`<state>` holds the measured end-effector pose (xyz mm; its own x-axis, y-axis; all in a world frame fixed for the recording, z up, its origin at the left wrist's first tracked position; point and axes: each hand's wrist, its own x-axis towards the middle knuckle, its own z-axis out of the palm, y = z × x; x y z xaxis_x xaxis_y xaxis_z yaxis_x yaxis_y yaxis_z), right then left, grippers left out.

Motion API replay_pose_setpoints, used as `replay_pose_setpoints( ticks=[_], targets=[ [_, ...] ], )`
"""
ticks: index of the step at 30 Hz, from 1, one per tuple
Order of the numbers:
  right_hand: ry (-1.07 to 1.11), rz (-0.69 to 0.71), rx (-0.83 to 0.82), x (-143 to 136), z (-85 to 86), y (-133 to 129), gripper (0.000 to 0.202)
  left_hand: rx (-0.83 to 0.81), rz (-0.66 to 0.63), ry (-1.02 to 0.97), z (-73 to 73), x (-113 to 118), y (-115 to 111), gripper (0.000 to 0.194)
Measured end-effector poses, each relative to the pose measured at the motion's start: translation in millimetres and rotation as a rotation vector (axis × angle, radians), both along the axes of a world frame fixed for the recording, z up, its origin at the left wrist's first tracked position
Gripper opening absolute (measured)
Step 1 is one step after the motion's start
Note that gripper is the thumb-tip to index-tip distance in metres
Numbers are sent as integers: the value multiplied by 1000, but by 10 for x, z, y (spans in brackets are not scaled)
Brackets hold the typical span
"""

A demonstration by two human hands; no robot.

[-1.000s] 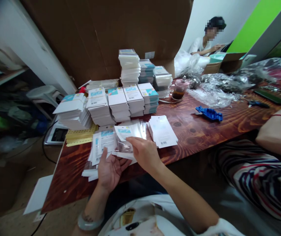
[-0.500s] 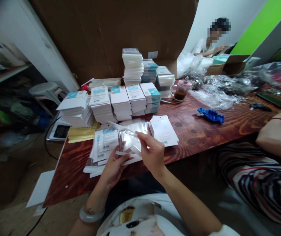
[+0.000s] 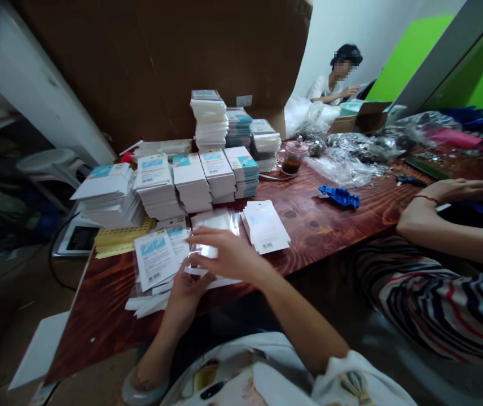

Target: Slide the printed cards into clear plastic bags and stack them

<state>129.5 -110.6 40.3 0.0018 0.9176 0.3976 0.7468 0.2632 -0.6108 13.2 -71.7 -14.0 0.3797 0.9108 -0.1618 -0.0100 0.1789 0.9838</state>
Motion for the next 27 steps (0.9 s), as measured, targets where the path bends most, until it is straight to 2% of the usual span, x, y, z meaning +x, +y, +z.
replay_pose_setpoints(
  ticks=[2, 3, 4, 7, 10, 12, 14, 16, 18, 20, 23, 27],
  targets=[
    [-159, -68, -127, 480, -43, -375, 72, -118, -95, -72, -31, -130, -27, 61],
    [-221, -139, -189, 705, -77, -535, 83, -158, -124, -101, -32, -169, -28, 62],
    [-262, -189, -235, 905, -115, -663, 83, -193, -146, -127, -25, -192, -23, 62],
    [-283, -209, -300, 1299, -195, -842, 56, -264, -166, -173, 32, -197, 5, 61],
    [-309, -146, -311, 1380, -156, -846, 34, -334, -178, -213, 75, -191, 19, 70],
    [-364, -157, -226, 1257, -83, -869, 32, -351, -190, -216, 72, -201, 22, 74],
    [-370, -195, -7, 990, -18, -947, 39, -371, -198, -210, 48, -217, 25, 76],
    [-308, -133, 215, 626, 4, -1055, 45, -370, -205, -215, 20, -229, 29, 74],
    [-355, 65, 183, 257, -25, -1141, 45, -325, -194, -203, -1, -233, 33, 69],
    [-443, 93, 131, -27, -81, -1173, 41, -294, -175, -171, -11, -231, 37, 68],
    [-490, -21, 123, -226, -138, -1163, 42, -324, -166, -167, -21, -226, 43, 71],
    [-487, -79, 80, -247, -97, -1168, 45, -340, -232, -249, -55, -234, 49, 70]
  ],
)
